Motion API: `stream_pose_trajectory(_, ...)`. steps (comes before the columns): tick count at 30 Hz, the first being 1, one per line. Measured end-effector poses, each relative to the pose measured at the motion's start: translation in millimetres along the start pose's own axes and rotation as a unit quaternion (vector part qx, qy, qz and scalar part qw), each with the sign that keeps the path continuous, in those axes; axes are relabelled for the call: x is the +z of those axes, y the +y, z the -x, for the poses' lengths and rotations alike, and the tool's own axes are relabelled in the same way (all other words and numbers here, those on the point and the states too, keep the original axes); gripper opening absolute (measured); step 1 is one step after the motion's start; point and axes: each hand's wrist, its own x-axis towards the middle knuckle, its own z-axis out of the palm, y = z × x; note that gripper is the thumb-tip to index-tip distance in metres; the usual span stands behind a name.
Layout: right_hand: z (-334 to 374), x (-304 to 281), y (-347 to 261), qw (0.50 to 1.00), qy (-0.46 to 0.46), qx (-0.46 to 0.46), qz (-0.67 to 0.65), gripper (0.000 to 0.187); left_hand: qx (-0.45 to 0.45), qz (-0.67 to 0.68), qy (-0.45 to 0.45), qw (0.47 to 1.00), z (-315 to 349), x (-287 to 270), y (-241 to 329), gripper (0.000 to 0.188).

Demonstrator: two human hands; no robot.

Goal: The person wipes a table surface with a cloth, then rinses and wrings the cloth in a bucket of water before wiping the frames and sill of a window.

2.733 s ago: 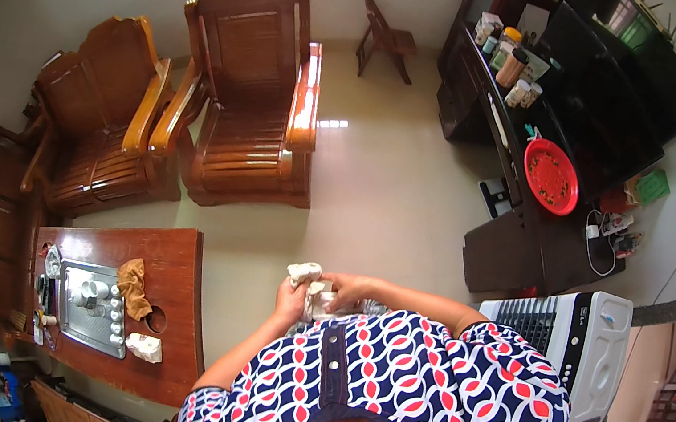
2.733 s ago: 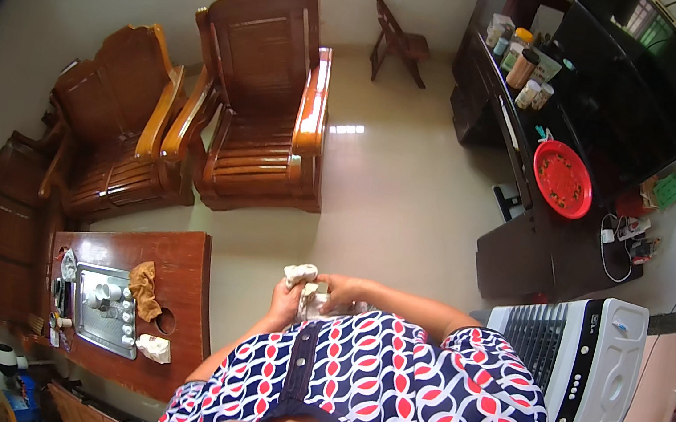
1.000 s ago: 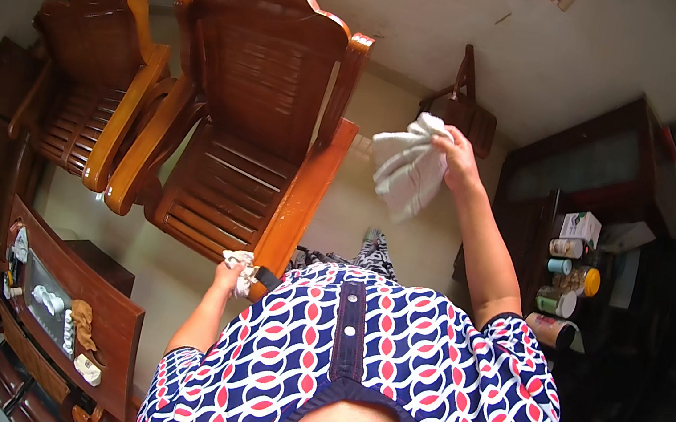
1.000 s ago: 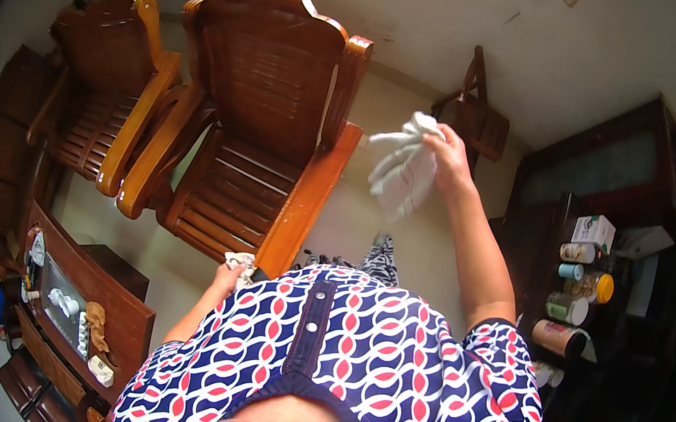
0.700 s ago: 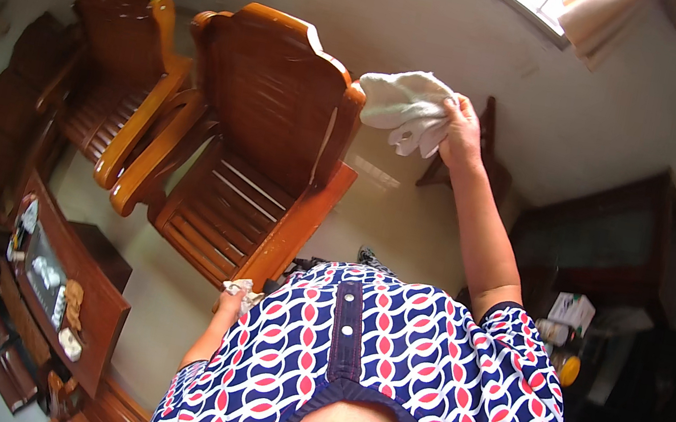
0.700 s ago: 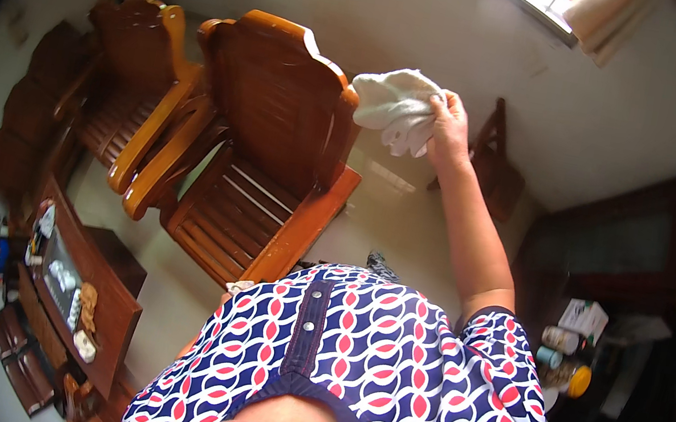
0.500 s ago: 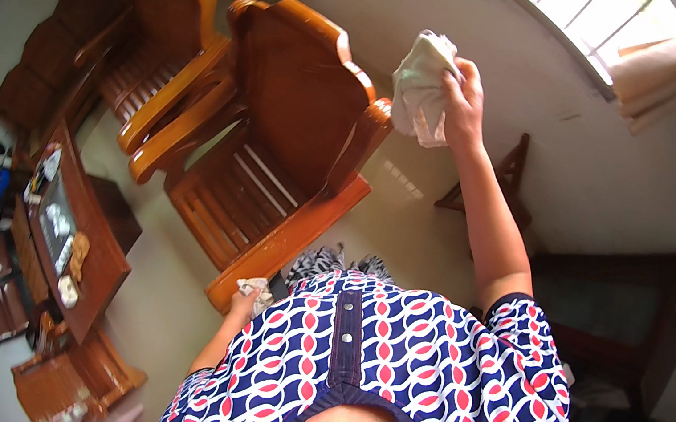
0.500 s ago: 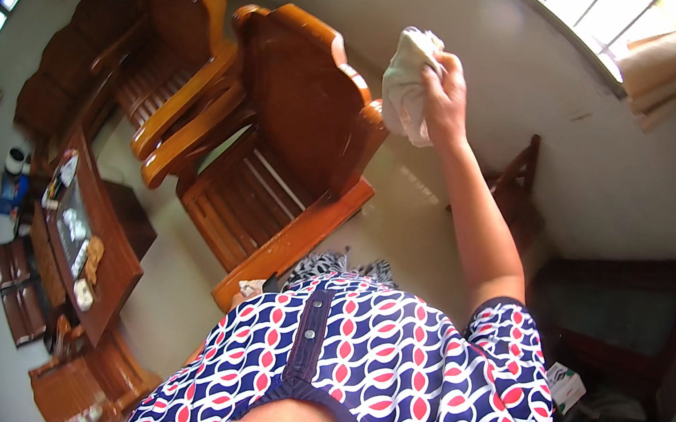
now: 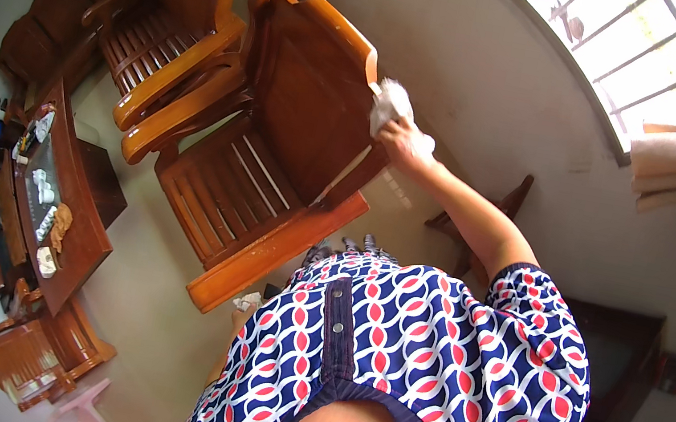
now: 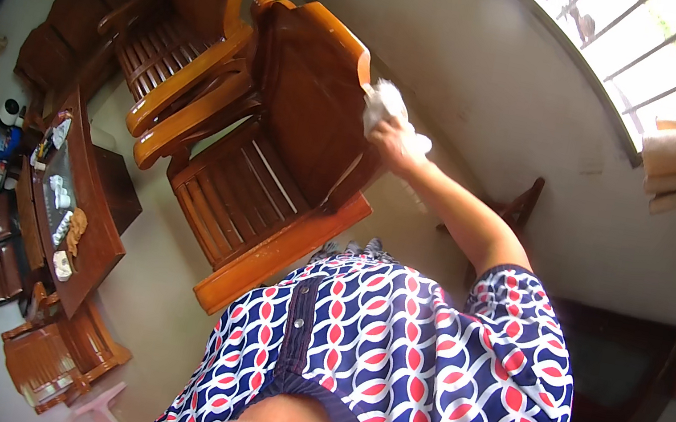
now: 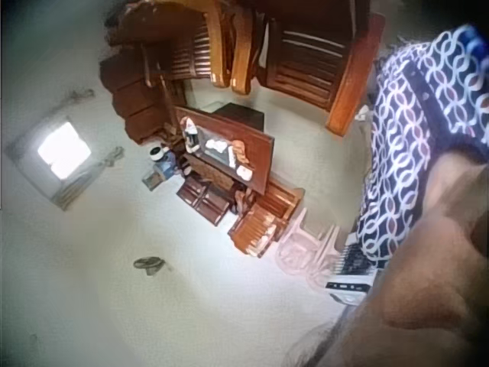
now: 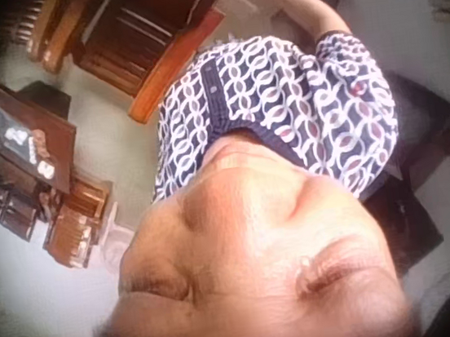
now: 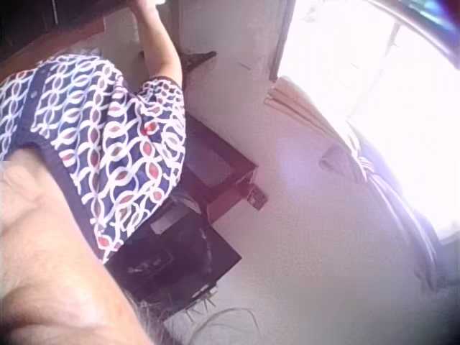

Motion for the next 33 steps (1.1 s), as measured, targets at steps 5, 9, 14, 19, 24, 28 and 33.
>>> stream_pose_trajectory(5,-10.6,-38.8,-35.2,0.875,0.108,0.266,-0.389,0.028,-0.001,0.002,0.015,1.000,-4.0,-19.1,-15.8,0.041)
stream_pose_trajectory(9,-44.4,-101.0,-33.7,0.921,0.221,0.084,-0.309,0.047,0.045,0.011,0.055,0.997,-14.7,-39.1,-4.3,0.045)
stream_pose_trajectory(14,-65.1,-69.9,5.6,0.984,0.030,0.162,0.067,0.068,0.123,0.244,0.065,0.960,-22.3,-9.7,21.5,0.046)
stream_pose_trajectory(19,-224.5,-4.9,-48.1,0.970,0.046,0.238,-0.033,0.069,0.014,-0.076,0.126,0.989,-84.7,-65.0,-61.1,0.049)
stream_pose_trajectory(24,-295.0,37.2,-31.6,0.954,0.044,0.280,0.099,0.040,0.010,0.174,0.006,0.985,-73.9,-11.4,13.3,0.039)
stream_pose_trajectory(28,-308.1,35.3,20.6,0.955,0.011,0.279,0.103,0.034,0.060,0.312,0.035,0.948,-53.7,39.0,0.5,0.035)
stream_pose_trajectory(33,-269.6,60.0,20.9,0.959,0.001,0.230,0.166,0.034,-0.042,0.137,0.029,0.989,-85.8,35.1,-44.6,0.041)
